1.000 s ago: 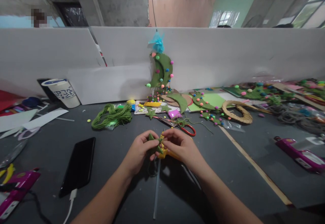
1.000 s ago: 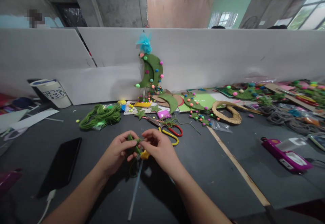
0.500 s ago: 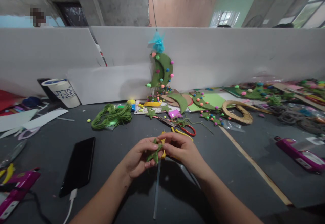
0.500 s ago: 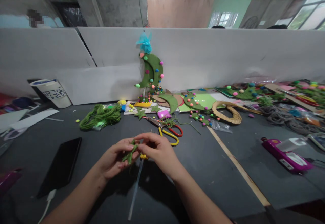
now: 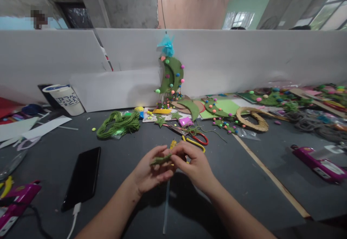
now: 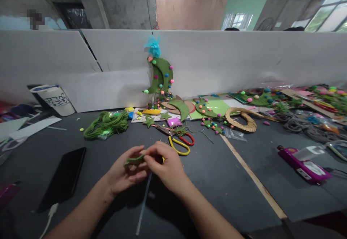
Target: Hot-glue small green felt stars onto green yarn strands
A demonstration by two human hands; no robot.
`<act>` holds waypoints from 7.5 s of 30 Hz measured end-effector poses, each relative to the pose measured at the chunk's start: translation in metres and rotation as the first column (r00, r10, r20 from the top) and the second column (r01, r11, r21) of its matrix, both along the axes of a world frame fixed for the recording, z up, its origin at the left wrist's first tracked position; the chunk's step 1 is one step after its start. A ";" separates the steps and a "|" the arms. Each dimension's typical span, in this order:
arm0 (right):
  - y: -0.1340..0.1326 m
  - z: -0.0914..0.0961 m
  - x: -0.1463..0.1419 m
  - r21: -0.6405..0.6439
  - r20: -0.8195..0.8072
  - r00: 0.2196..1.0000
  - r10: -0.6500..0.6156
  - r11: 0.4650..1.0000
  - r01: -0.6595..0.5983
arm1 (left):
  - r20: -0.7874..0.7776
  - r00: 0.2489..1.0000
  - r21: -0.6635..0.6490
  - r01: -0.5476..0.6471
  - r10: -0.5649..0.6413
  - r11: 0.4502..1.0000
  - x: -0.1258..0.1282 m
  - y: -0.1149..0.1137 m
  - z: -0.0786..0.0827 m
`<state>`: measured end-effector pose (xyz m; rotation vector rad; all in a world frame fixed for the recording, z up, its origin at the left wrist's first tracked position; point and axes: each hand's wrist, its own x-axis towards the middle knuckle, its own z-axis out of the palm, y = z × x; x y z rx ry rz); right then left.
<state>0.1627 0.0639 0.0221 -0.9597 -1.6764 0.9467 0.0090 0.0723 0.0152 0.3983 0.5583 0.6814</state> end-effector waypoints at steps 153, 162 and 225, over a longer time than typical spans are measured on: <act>0.006 -0.008 -0.003 -0.148 -0.123 0.987 -0.101 0.986 0.082 | -0.319 0.855 0.476 -0.228 0.409 0.849 0.010 -0.007 0.006; 0.004 -0.010 -0.003 -0.367 -0.186 0.979 -0.089 0.930 0.014 | -0.288 0.859 0.428 -0.280 0.423 0.859 0.010 -0.004 0.004; 0.006 -0.012 -0.002 -0.417 -0.222 0.970 -0.101 0.909 -0.001 | -0.261 0.876 0.409 -0.279 0.405 0.869 0.012 -0.008 0.003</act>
